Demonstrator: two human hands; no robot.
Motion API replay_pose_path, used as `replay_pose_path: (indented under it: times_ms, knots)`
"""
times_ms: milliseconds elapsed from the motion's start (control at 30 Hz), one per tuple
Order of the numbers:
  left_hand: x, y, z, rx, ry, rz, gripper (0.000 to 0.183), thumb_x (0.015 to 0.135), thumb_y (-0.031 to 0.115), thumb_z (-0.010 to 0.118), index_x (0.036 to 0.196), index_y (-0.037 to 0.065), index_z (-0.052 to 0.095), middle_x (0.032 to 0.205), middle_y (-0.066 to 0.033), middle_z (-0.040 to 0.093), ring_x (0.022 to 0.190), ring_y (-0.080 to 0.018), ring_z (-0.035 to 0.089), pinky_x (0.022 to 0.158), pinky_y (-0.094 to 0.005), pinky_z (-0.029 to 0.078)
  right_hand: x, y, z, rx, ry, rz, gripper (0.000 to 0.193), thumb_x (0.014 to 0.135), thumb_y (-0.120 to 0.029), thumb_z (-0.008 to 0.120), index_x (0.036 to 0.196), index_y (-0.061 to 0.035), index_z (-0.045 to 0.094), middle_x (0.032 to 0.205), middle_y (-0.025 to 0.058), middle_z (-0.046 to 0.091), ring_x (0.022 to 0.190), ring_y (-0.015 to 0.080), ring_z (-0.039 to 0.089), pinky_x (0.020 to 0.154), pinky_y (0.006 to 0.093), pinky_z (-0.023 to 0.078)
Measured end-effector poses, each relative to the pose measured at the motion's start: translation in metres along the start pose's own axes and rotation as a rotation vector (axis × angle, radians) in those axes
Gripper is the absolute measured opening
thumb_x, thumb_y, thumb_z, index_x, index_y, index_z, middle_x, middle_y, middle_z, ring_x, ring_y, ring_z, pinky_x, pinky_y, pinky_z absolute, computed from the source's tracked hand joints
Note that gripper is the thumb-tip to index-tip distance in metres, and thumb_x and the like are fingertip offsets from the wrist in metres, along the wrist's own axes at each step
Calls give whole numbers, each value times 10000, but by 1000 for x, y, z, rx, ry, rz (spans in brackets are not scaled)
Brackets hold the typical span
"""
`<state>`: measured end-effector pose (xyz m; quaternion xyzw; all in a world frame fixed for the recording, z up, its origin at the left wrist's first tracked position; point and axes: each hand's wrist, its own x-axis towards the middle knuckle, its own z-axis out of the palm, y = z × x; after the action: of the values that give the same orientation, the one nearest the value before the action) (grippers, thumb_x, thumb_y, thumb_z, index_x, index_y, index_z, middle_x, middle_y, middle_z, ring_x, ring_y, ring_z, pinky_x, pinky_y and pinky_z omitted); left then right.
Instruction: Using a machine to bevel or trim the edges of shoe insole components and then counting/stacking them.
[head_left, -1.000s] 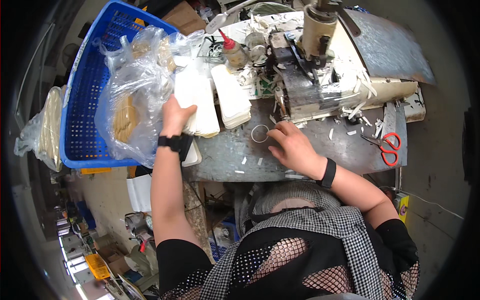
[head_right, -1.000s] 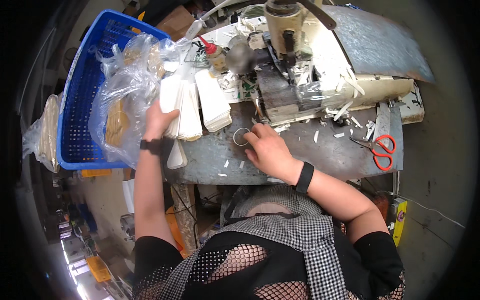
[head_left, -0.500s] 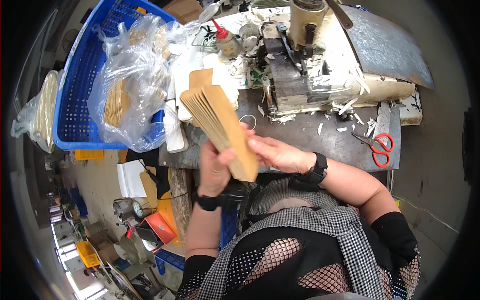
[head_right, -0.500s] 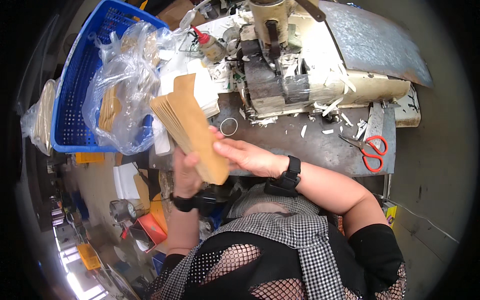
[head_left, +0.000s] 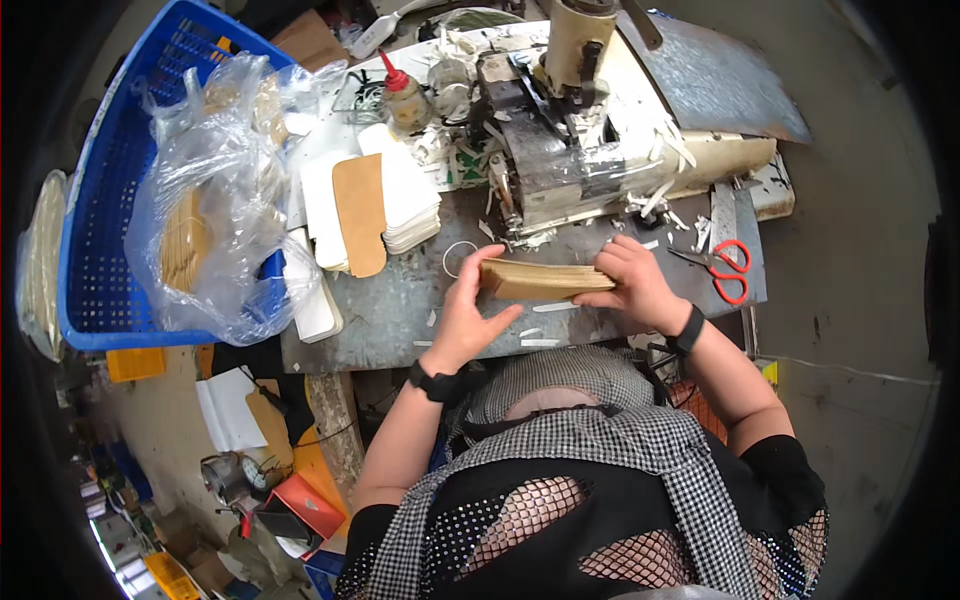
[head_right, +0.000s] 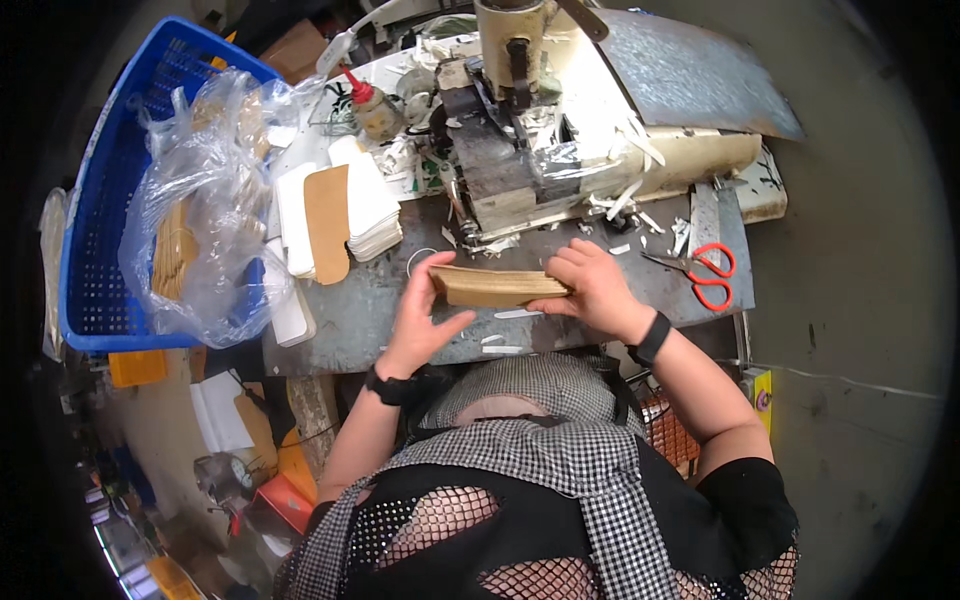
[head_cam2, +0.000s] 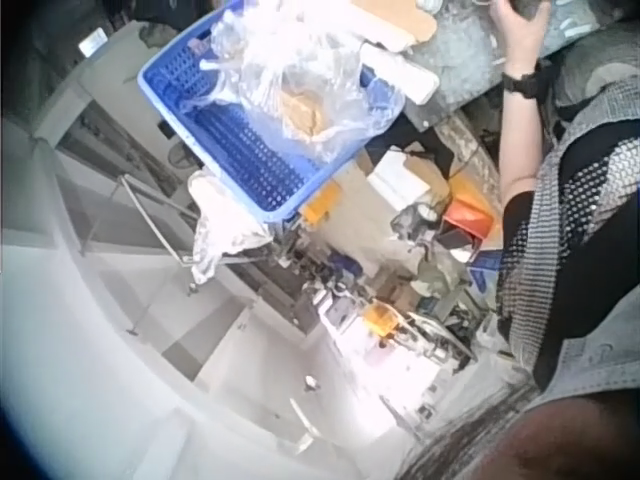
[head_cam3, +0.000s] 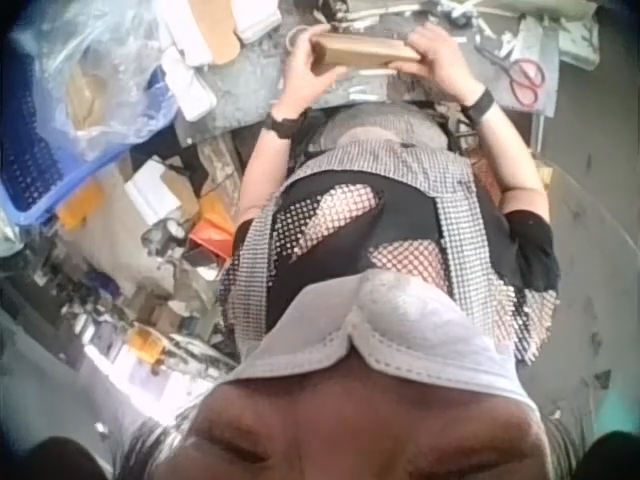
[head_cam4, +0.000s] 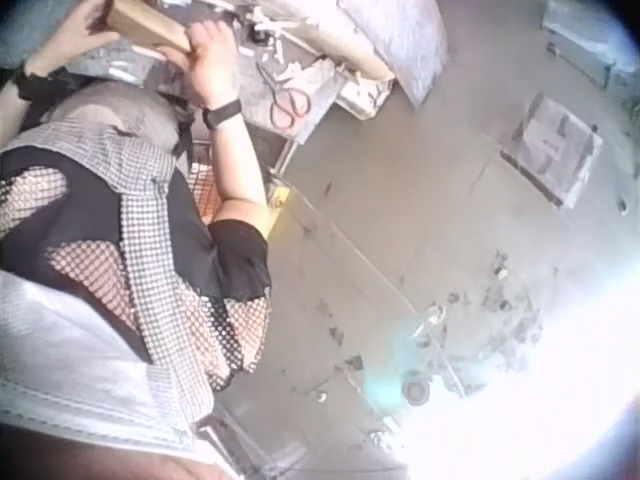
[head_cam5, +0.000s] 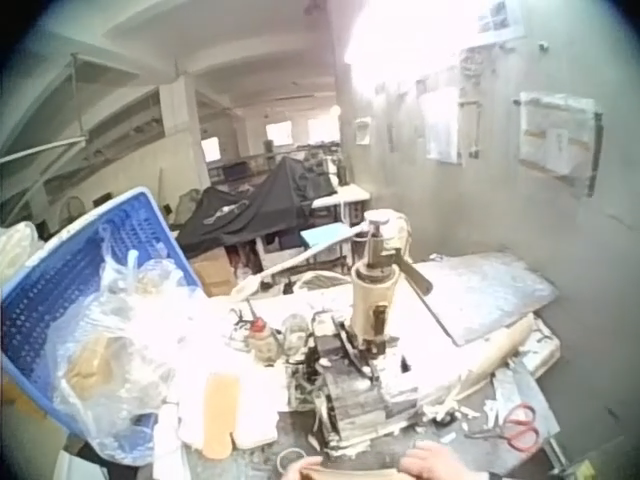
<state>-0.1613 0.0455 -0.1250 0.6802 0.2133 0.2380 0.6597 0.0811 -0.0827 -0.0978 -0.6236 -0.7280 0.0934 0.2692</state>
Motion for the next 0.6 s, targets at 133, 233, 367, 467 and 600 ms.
replay_pose_path:
  times_ms: [133,233,367,467,600]
  knots:
    - [2,-26,12,411,-84,95,678,727,-35,654,1324,23,337,1281,-164,473,1205,-282,476,1003,-356,376,-18,5,46,-142,-14,65,423,597,-296,791,899,-95,573,824,53,522,823,257,520,698,357,427]
    - [6,-30,13,395,-93,146,663,763,-12,652,1333,21,313,1301,-192,450,1226,-315,451,1021,-368,356,-12,8,46,-124,-56,91,437,598,-309,780,921,-96,576,860,45,541,865,253,530,738,365,432]
    - [7,-40,6,407,-149,166,610,816,30,632,1337,16,313,1311,-198,453,1233,-312,454,1015,-369,364,-9,10,43,-84,-23,96,406,592,-308,791,854,-86,574,782,58,529,768,280,543,682,396,443]
    - [14,-16,-7,312,-277,-9,672,801,69,659,1367,28,300,1326,-197,453,1238,-306,457,1018,-366,368,-4,3,29,-62,-168,217,406,646,-317,802,911,-65,625,785,63,604,721,243,599,666,368,482]
    - [27,30,-19,-573,-342,-63,1024,680,244,810,1468,105,172,1417,-215,360,1314,-303,381,1076,-391,321,11,-33,-7,1196,-367,694,495,771,-310,769,1093,38,627,960,71,676,847,132,629,762,256,501]
